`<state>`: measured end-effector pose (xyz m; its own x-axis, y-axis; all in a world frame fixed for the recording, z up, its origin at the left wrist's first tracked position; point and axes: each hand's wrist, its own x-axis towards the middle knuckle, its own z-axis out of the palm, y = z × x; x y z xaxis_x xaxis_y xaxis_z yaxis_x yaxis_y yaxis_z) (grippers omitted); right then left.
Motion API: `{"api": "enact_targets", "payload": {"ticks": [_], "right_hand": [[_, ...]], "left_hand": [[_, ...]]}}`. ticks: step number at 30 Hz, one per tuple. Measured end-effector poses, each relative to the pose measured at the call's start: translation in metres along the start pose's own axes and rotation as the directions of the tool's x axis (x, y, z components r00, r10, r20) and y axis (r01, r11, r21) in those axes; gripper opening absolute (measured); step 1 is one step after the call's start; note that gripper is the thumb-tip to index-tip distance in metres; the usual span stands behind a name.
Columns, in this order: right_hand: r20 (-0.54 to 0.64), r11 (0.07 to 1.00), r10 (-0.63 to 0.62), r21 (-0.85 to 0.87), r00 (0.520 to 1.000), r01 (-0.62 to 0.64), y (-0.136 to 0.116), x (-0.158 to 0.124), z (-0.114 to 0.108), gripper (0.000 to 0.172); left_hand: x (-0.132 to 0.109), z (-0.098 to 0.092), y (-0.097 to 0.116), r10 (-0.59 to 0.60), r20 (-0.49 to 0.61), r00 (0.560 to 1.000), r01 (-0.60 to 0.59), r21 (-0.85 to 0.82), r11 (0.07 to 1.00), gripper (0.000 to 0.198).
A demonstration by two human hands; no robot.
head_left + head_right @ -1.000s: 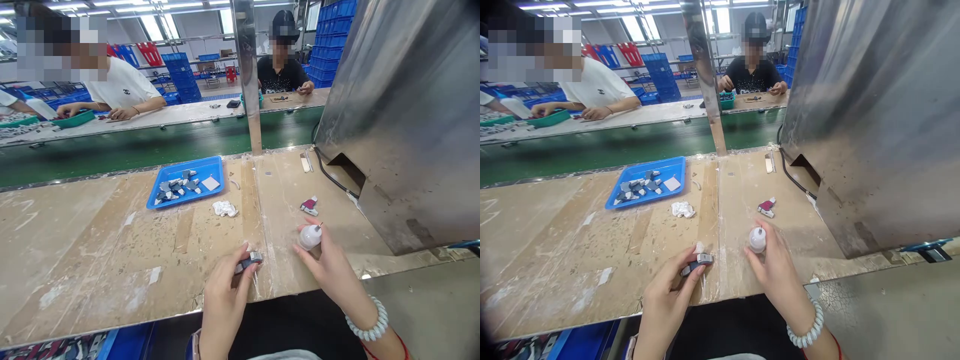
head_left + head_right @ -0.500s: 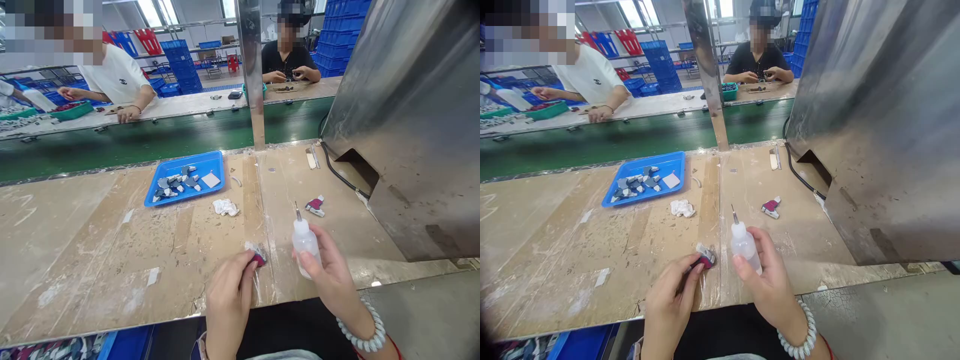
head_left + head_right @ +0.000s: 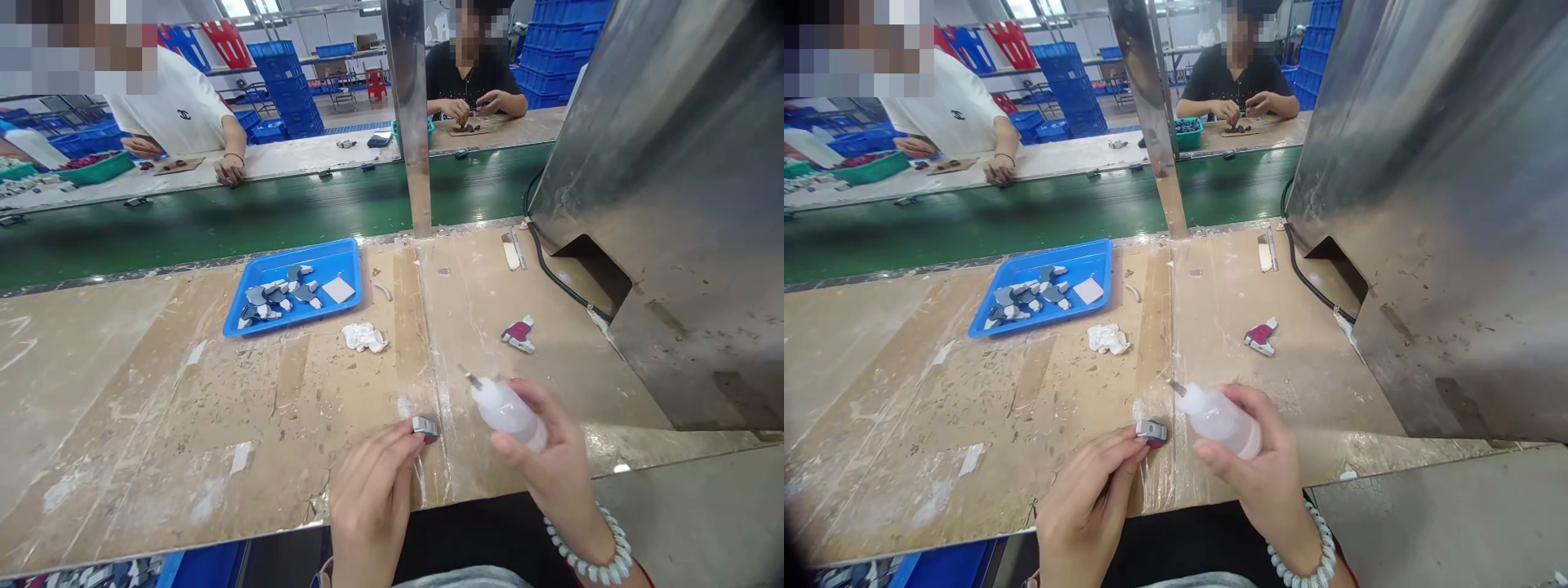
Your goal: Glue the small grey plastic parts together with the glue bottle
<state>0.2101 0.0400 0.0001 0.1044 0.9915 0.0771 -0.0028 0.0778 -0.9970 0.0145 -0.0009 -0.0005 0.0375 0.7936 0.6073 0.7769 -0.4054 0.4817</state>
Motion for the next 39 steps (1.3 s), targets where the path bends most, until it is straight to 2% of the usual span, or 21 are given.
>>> {"api": "enact_targets", "payload": {"ticks": [2,5,10,13,16,21,24,27,33,39], "right_hand": [[0.022,0.999,0.002,0.039,1.000,-0.003,0.006,0.000,-0.006,0.042],[0.024,0.977,0.086,0.196,0.996,-0.089,0.006,0.000,-0.008,0.038],[-0.119,0.908,0.162,0.406,0.980,-0.101,-0.006,0.005,-0.006,0.047],[-0.130,0.883,0.193,0.455,0.973,-0.114,-0.008,0.009,-0.007,0.038],[-0.121,0.905,0.141,0.417,0.983,-0.078,-0.005,0.009,-0.006,0.031],[-0.032,0.978,-0.046,0.200,0.998,0.052,0.001,0.003,-0.003,0.031],[0.035,0.981,-0.087,0.175,0.996,0.079,0.001,0.002,-0.003,0.030],[0.054,0.974,-0.134,0.189,0.990,0.121,0.000,0.003,-0.004,0.029],[0.074,0.969,-0.131,0.220,0.989,0.112,-0.002,0.003,-0.001,0.031],[0.104,0.981,-0.120,0.162,0.987,0.102,0.001,0.000,-0.001,0.030]], "left_hand": [[-0.001,0.000,0.003,0.035,-0.020,0.999,-0.035,0.010,0.999,0.021],[-0.005,0.000,0.005,0.082,-0.048,0.995,-0.081,0.018,0.997,0.027],[-0.008,0.002,0.004,0.106,-0.050,0.993,-0.105,0.019,0.994,0.033],[-0.009,0.001,0.004,0.102,-0.052,0.993,-0.102,0.005,0.995,0.028],[-0.008,-0.001,0.005,0.073,-0.028,0.997,-0.073,0.002,0.997,0.028],[-0.004,-0.002,0.008,0.069,-0.021,0.997,-0.069,-0.010,0.998,0.029],[-0.003,-0.002,0.008,0.072,-0.018,0.997,-0.072,-0.007,0.997,0.028],[-0.001,-0.003,0.009,0.090,-0.023,0.996,-0.091,-0.007,0.996,0.028],[-0.001,-0.002,0.010,0.082,-0.026,0.996,-0.082,-0.005,0.997,0.028],[-0.003,-0.001,0.006,0.089,-0.031,0.996,-0.089,-0.002,0.996,0.028]]}}
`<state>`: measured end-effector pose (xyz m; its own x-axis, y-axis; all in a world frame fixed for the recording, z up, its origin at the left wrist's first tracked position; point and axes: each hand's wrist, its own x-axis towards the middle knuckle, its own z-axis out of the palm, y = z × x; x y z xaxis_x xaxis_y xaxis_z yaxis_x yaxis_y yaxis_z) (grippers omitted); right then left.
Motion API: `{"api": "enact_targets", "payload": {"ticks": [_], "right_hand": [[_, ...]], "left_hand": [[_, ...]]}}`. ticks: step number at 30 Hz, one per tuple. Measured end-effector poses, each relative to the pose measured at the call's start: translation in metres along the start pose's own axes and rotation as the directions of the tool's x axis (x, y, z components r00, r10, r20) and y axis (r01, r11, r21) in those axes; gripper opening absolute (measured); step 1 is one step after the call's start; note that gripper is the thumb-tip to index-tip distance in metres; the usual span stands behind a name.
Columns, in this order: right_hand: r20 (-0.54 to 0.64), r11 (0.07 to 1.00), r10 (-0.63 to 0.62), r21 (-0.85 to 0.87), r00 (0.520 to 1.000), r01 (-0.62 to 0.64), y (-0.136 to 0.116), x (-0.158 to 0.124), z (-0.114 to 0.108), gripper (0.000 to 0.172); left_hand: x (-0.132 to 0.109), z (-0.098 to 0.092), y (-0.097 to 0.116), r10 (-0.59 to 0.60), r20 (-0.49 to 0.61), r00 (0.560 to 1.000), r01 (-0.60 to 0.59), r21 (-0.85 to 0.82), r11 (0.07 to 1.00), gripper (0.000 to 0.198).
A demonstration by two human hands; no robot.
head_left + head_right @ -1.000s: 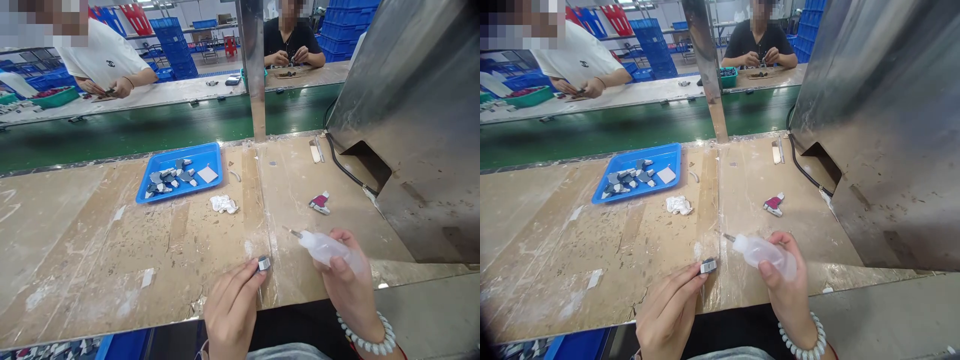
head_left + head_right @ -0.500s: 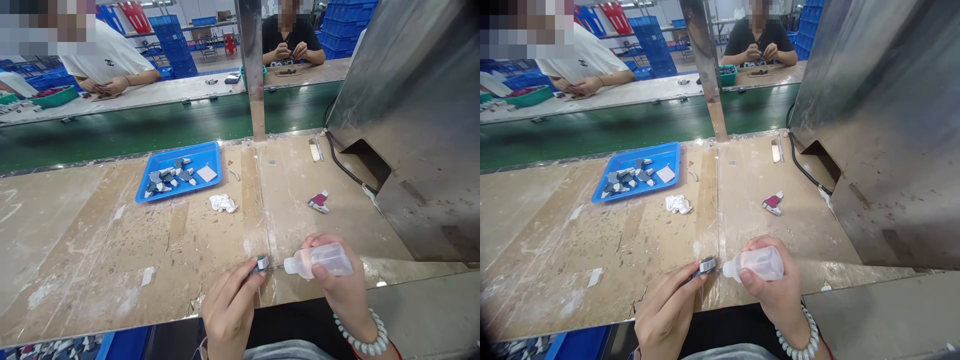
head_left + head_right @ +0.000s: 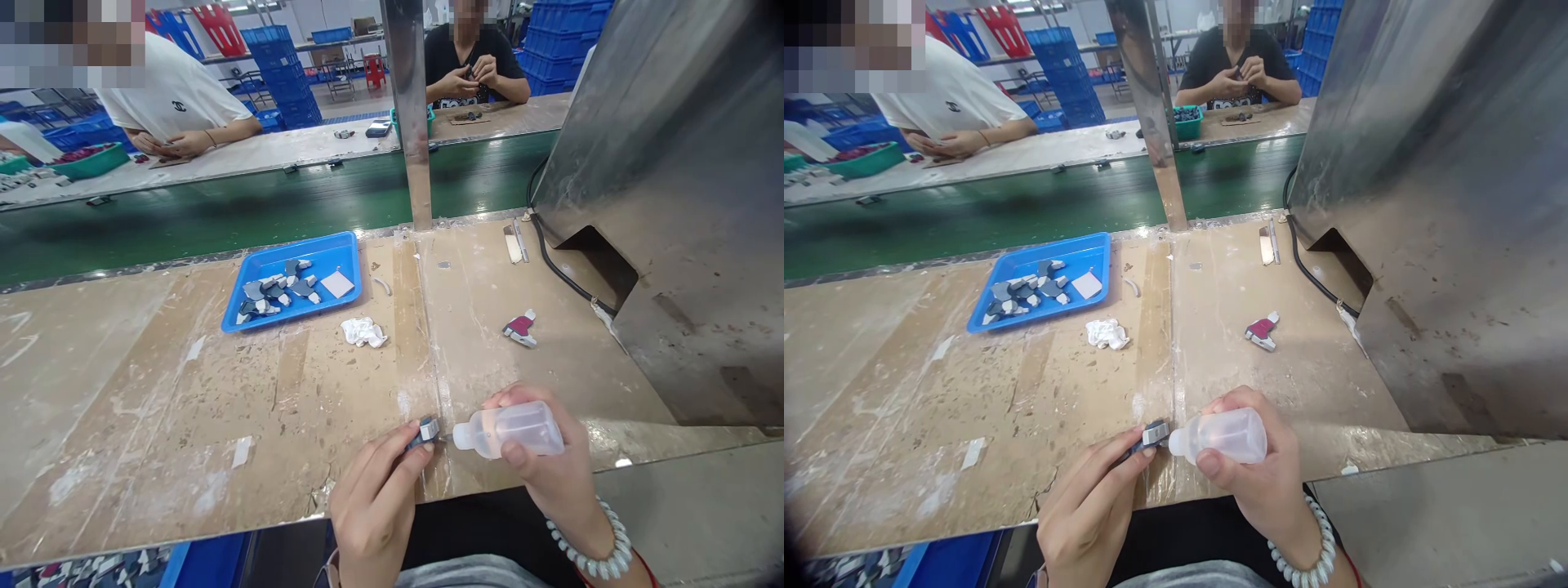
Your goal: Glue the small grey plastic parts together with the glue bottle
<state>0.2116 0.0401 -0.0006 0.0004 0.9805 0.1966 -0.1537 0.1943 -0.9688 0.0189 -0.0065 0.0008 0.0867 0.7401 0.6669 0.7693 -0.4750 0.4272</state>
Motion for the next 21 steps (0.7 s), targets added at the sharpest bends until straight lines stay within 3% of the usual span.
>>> {"api": "enact_targets", "payload": {"ticks": [21], "right_hand": [[-0.034,0.995,0.007,-0.103,0.999,-0.010,0.0016,-0.0033,-0.0011,0.030]], "left_hand": [[-0.0049,0.0013,-0.0028,0.013,-0.007,1.000,-0.013,-0.031,0.999,0.028]]}}
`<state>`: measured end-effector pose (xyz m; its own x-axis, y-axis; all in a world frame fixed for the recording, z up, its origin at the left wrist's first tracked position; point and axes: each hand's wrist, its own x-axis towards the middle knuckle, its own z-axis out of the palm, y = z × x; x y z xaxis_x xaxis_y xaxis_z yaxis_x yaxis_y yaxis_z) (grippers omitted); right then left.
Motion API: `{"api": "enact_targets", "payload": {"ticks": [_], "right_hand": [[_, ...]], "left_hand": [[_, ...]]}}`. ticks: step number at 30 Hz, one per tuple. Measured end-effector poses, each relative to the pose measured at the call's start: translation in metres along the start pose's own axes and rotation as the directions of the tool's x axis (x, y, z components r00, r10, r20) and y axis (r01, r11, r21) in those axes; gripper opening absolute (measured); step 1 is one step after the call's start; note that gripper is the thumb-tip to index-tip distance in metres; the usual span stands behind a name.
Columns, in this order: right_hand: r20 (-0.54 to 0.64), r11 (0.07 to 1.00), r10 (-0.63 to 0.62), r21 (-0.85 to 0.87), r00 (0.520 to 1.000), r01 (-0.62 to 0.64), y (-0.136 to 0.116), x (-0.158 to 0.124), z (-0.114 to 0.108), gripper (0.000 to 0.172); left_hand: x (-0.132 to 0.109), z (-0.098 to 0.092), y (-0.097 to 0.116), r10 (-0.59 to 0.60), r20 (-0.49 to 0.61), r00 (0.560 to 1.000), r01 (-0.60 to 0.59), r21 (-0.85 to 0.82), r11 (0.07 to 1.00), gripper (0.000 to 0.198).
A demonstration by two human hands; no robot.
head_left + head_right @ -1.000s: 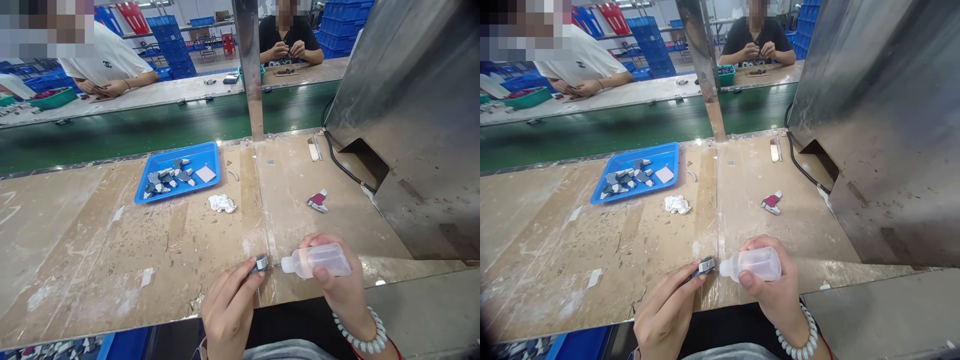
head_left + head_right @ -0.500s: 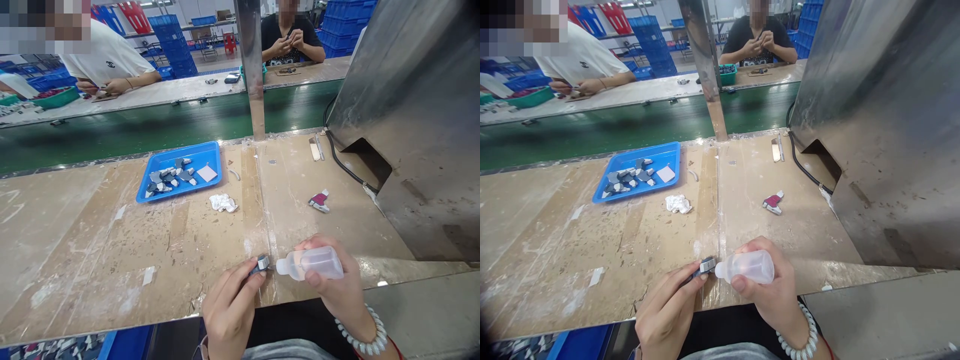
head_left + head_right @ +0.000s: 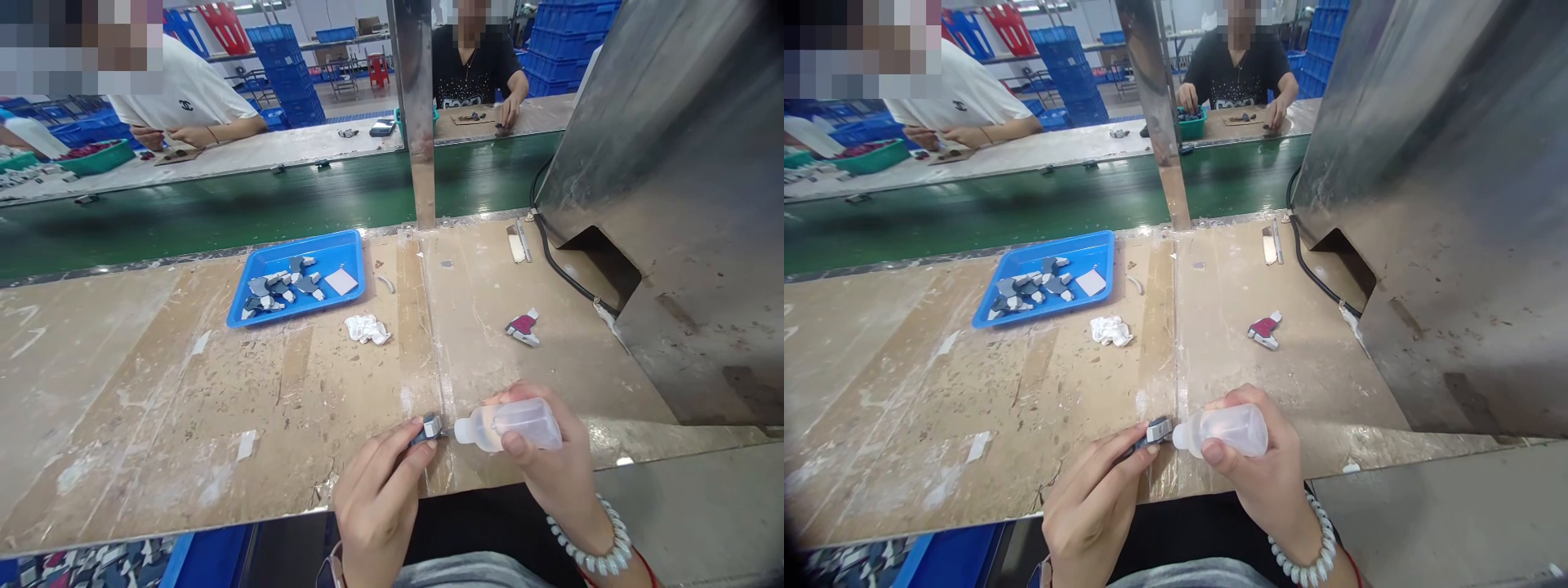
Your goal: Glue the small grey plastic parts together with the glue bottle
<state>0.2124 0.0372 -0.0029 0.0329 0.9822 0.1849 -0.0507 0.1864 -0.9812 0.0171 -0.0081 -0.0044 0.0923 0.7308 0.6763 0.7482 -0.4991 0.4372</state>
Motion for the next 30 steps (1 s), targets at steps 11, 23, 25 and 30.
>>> {"api": "enact_targets", "payload": {"ticks": [11,23,25,30], "right_hand": [[-0.221,0.897,0.222,0.428,0.950,-0.110,-0.008,0.010,0.003,0.028],[-0.211,0.858,0.311,0.481,0.927,-0.178,-0.011,0.012,0.004,0.034],[-0.186,0.856,0.305,0.483,0.934,-0.184,-0.010,0.011,0.003,0.032],[-0.127,0.888,0.238,0.430,0.963,-0.163,-0.005,0.010,0.003,0.028]], "left_hand": [[0.006,-0.011,0.004,0.030,0.106,0.994,-0.020,-0.095,0.995,0.021],[0.030,-0.019,0.007,0.194,0.225,0.955,-0.203,0.018,0.979,0.011],[0.034,-0.020,0.006,0.225,0.260,0.939,-0.243,0.040,0.969,0.008],[0.038,-0.017,0.000,0.232,0.248,0.940,-0.243,0.014,0.970,0.007]]}}
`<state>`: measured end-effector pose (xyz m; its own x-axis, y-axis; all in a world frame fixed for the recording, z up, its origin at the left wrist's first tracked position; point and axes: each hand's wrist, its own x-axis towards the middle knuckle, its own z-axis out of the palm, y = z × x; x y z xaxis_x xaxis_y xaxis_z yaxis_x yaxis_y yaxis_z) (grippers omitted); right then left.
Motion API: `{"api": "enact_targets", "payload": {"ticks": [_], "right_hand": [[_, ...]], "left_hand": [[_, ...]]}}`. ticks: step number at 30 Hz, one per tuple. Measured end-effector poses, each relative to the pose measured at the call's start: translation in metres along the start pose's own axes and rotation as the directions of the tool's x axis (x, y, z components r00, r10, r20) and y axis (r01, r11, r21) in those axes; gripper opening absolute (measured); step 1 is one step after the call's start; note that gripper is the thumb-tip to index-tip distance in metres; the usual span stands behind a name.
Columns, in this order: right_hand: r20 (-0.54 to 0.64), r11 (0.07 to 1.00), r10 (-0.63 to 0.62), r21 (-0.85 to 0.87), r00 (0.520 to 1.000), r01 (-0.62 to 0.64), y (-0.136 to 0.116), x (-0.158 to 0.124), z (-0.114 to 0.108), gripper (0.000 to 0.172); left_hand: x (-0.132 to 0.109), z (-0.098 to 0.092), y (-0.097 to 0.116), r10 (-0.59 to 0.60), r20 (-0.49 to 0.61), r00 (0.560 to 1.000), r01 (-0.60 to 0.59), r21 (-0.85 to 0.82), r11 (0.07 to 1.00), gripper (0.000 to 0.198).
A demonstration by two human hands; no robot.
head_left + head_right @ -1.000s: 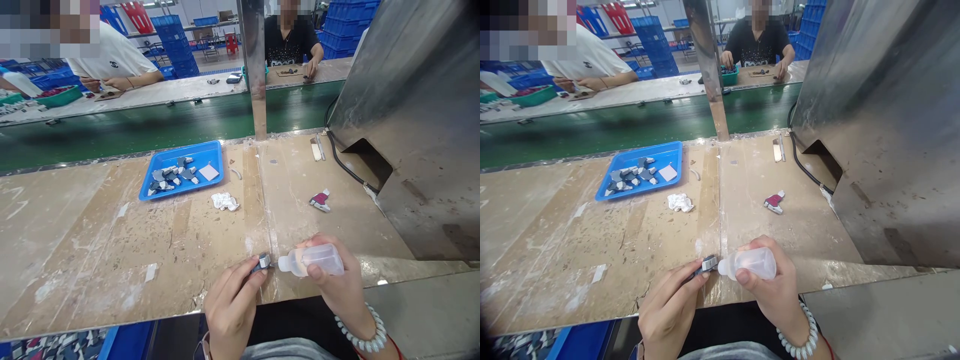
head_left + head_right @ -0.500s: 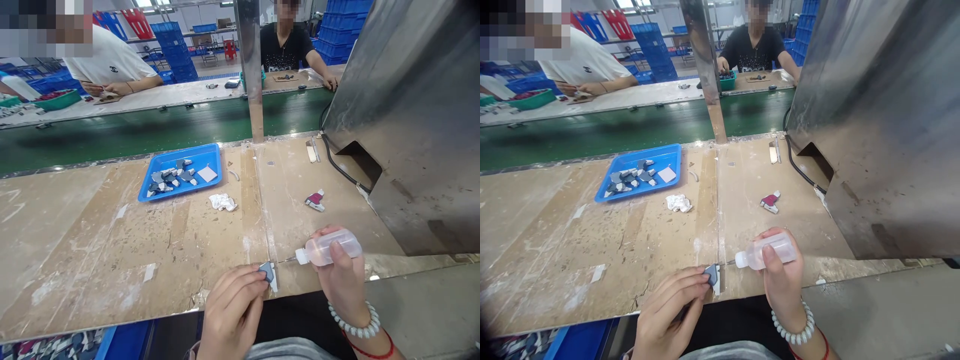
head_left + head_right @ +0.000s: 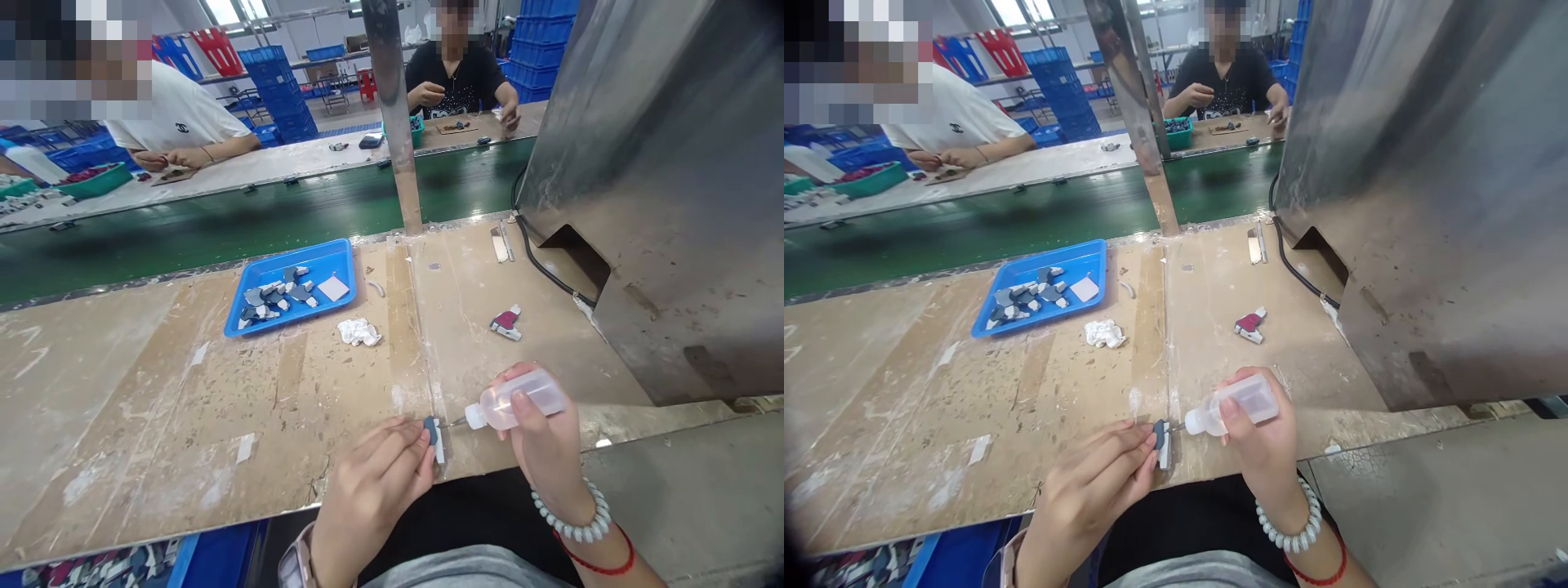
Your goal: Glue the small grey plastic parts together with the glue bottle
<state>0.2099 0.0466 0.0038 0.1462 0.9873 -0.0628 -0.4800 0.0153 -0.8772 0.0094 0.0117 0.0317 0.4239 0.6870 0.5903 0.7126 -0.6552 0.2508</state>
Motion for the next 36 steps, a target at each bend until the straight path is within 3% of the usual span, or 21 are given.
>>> {"api": "enact_targets", "payload": {"ticks": [6,22,36], "right_hand": [[0.057,0.999,-0.021,-0.046,0.998,0.023,0.005,0.001,0.000,0.028],[0.185,0.897,-0.156,-0.384,0.970,0.218,-0.003,-0.004,0.004,0.028],[0.216,0.915,-0.163,-0.333,0.963,0.229,0.000,-0.007,0.003,0.028]], "left_hand": [[-0.002,0.008,-0.010,-0.152,-0.049,0.987,0.138,-0.212,0.967,0.010],[-0.004,0.010,-0.015,-0.231,-0.001,0.973,0.223,-0.271,0.936,0.014],[0.001,0.009,-0.017,-0.323,0.033,0.946,0.316,-0.317,0.894,0.019]]}}
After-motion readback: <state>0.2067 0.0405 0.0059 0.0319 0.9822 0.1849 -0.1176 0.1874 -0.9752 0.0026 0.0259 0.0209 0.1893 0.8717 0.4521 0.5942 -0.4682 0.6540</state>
